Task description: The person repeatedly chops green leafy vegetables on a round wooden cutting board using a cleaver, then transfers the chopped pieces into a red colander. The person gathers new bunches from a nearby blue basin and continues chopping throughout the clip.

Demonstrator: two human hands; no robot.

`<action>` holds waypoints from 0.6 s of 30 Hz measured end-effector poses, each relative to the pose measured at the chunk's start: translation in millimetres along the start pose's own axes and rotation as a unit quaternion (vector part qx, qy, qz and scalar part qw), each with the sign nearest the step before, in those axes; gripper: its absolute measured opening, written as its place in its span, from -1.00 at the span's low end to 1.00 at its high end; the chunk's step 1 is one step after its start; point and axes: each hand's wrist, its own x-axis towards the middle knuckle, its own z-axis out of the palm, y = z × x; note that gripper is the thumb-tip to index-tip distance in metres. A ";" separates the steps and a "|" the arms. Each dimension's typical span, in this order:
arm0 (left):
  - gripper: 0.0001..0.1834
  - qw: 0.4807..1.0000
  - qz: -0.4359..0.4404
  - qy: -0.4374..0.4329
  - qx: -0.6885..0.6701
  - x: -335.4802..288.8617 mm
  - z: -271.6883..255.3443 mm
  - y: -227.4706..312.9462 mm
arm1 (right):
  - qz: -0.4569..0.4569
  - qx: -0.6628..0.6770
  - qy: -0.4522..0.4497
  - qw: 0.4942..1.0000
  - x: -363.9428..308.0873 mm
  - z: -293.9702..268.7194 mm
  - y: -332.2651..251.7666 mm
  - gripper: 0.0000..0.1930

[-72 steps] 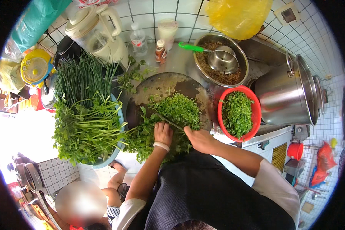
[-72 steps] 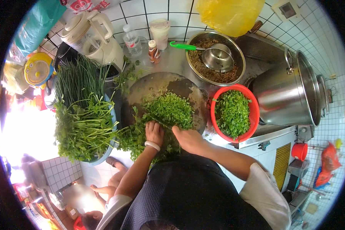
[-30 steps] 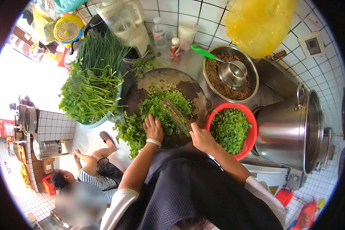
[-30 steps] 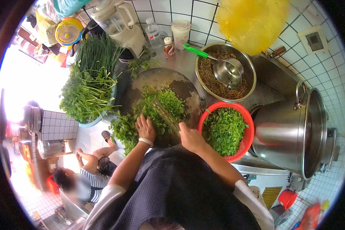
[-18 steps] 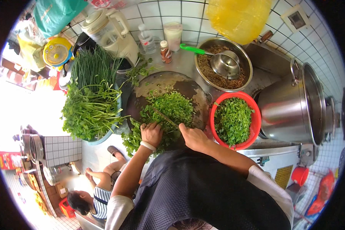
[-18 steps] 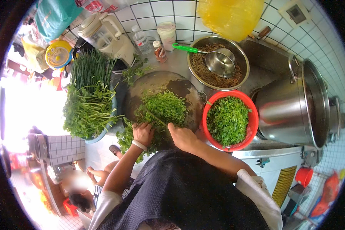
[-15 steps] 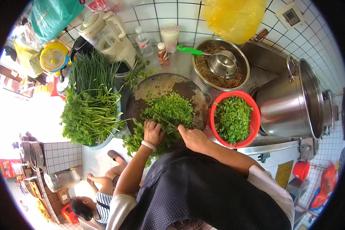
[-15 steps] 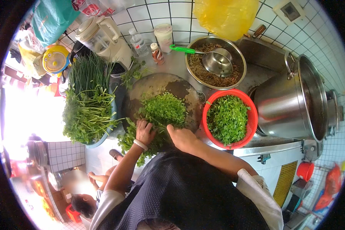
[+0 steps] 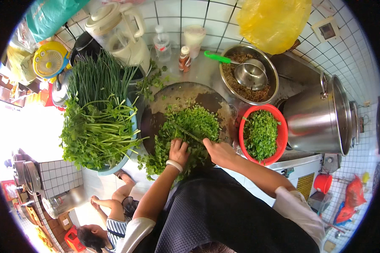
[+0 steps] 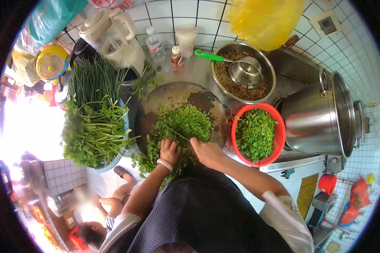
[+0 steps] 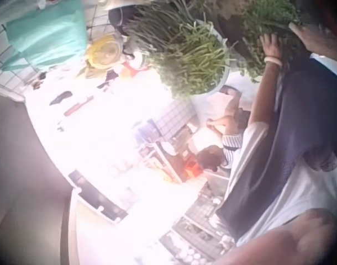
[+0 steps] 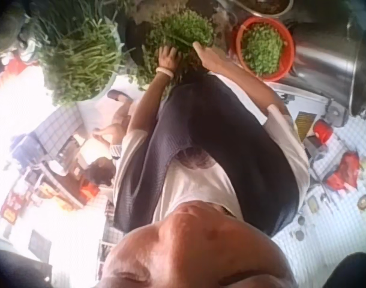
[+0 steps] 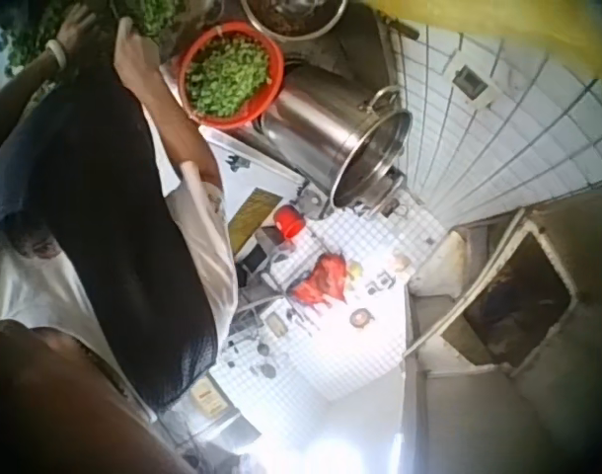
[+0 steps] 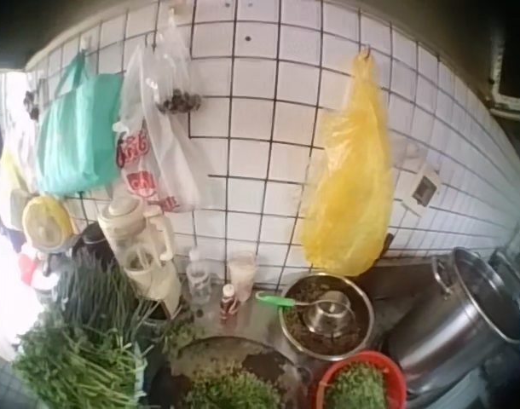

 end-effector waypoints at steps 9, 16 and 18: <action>-0.60 0.999 0.032 0.039 -0.002 -6.8 0.4 -2.4 | 0.005 -0.025 -0.007 1.000 28.5 21.6 2.2 -0.80; -0.61 0.998 0.036 0.037 -0.027 -0.7 5.2 -2.0 | 0.002 -0.021 -0.002 1.000 15.2 36.8 -8.0 -0.80; -0.57 0.998 0.042 0.042 -0.030 -0.3 -3.3 -0.4 | 0.004 -0.002 -0.018 1.000 30.7 32.8 -8.5 -0.79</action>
